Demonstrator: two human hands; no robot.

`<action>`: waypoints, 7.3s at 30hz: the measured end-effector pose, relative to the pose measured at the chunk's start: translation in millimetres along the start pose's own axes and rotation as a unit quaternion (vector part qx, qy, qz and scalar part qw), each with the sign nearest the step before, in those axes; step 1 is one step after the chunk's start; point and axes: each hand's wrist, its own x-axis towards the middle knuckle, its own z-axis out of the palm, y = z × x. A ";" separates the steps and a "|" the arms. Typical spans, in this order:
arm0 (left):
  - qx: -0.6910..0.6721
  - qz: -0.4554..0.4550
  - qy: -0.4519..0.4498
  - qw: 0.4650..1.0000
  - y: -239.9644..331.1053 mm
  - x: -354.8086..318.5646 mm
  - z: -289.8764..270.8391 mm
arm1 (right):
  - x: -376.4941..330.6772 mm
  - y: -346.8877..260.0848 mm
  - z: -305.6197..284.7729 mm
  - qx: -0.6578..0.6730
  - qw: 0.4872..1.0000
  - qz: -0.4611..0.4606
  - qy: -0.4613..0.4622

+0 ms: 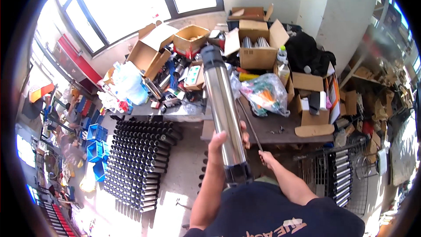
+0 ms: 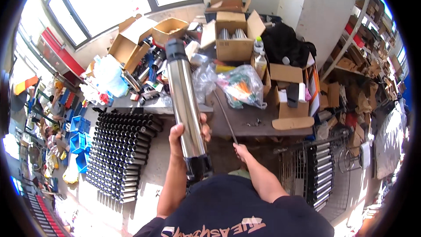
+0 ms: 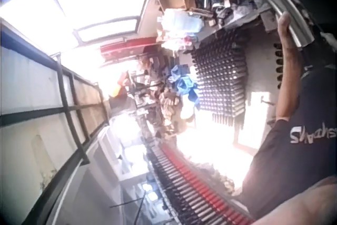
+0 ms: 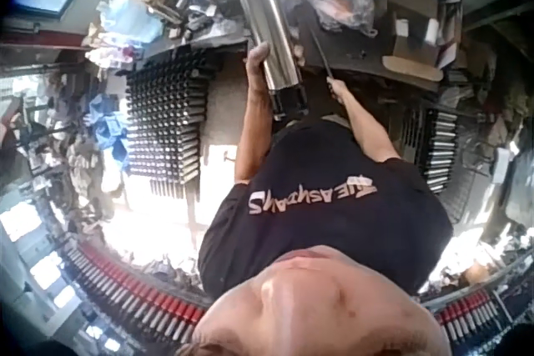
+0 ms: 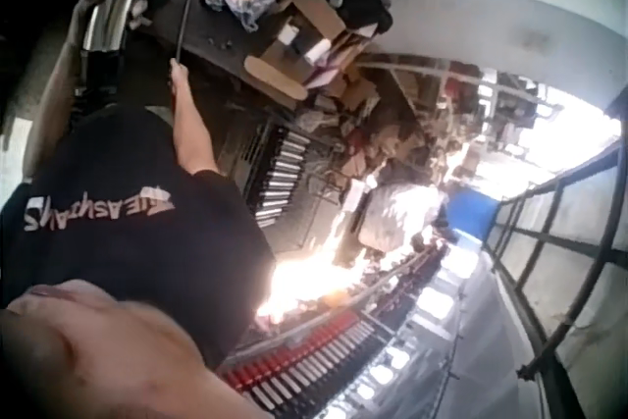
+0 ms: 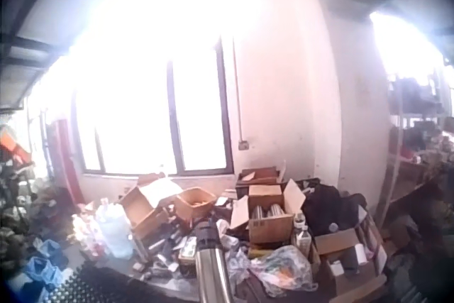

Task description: The person uses a T-handle wrench to tighten a component on a long cylindrical metal tube.

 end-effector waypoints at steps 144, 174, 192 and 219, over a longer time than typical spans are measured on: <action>0.688 -0.330 -0.253 0.595 -397.3 -36.5 -24.9 | -462.4 453.1 -534.2 0.242 0.776 0.182 0.553; 0.502 -0.442 0.518 0.532 -272.4 -326.4 -500.9 | -59.7 42.0 -76.3 -0.359 0.910 -0.151 0.141; 0.308 -0.373 0.702 0.523 -273.7 -336.2 -444.5 | -19.7 -3.3 -38.9 -0.189 0.981 0.042 0.019; 0.370 0.246 0.286 0.849 71.2 116.8 -148.7 | -236.4 92.6 -84.8 -0.263 0.884 -0.227 0.312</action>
